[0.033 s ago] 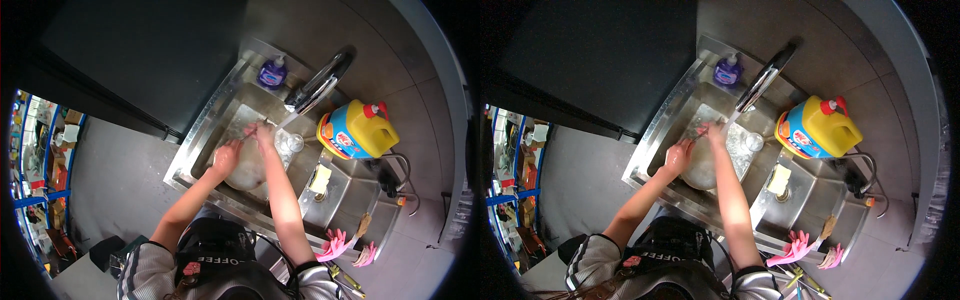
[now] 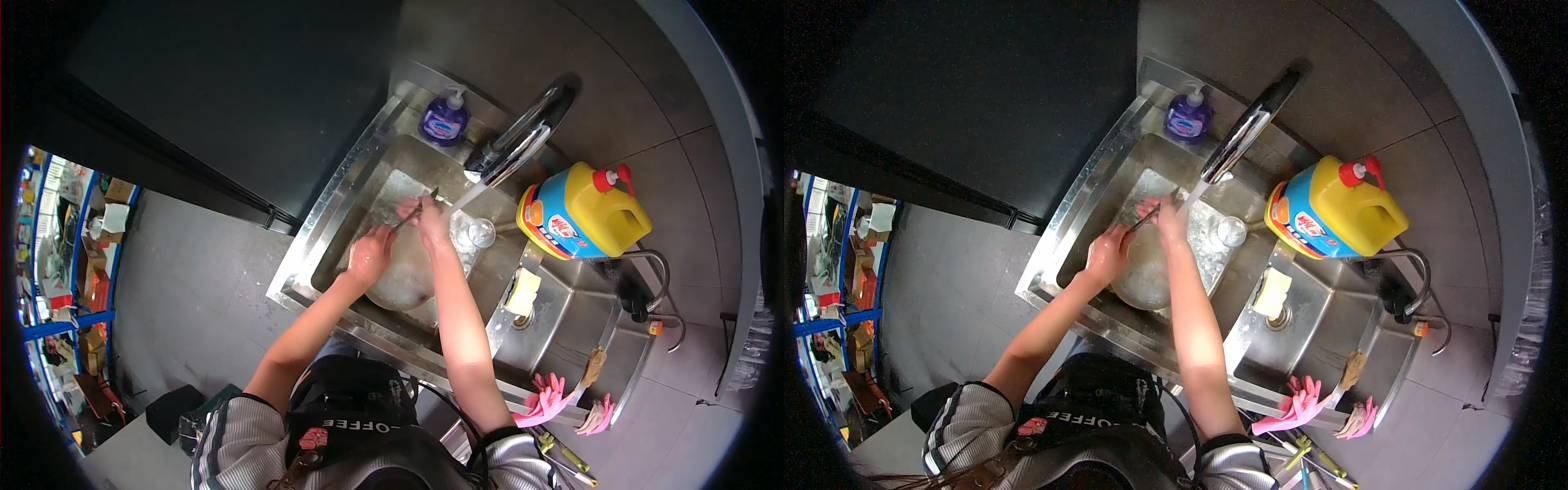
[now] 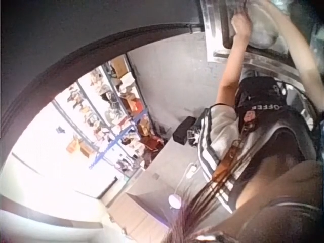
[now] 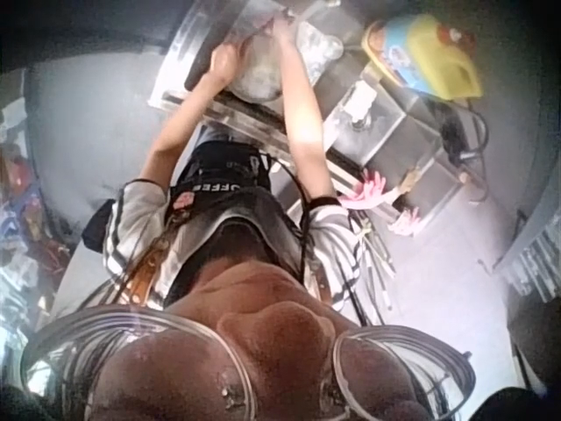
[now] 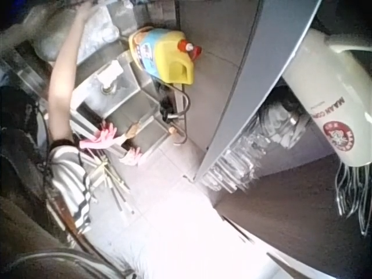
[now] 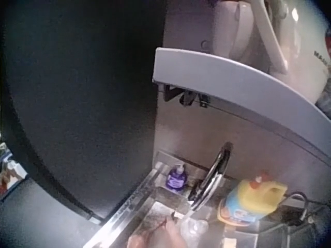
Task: Washing various dishes and glassware in a commercial kitchen sink.
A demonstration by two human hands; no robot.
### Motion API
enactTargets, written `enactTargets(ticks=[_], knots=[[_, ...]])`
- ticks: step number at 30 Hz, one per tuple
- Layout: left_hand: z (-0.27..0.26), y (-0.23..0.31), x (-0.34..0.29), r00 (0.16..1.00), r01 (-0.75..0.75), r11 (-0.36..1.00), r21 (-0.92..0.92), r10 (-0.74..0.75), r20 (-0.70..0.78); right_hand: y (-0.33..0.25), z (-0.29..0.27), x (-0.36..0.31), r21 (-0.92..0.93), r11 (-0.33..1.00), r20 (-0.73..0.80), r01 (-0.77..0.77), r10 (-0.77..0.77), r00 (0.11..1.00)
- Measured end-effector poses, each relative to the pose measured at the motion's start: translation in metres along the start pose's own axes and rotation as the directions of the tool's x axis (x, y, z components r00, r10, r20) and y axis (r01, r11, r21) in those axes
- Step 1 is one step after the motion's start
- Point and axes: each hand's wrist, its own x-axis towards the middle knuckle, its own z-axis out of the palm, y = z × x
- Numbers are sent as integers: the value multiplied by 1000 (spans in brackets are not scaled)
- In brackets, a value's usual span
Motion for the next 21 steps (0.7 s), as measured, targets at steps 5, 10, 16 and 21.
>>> enactTargets(ticks=[5, 10, 16, 21], knots=[[9, -13, 7, 991, 121, 922, -368, -89, 102, -1, -8, -11, 199, 970, 65, 138, -154, 986], [21, -1, 9, 953, 176, 770, -613, 24, 303, 12, -43, 16, 349, 917, -14, 192, -199, 980], [16, -19, 4, 973, 137, 943, -302, -71, 219, 8, -10, -2, 54, 990, -224, 133, -117, 967], [24, -28, -1, 981, 173, 931, -323, -132, 144, 11, -20, 11, 435, 895, -62, 102, -83, 995]])
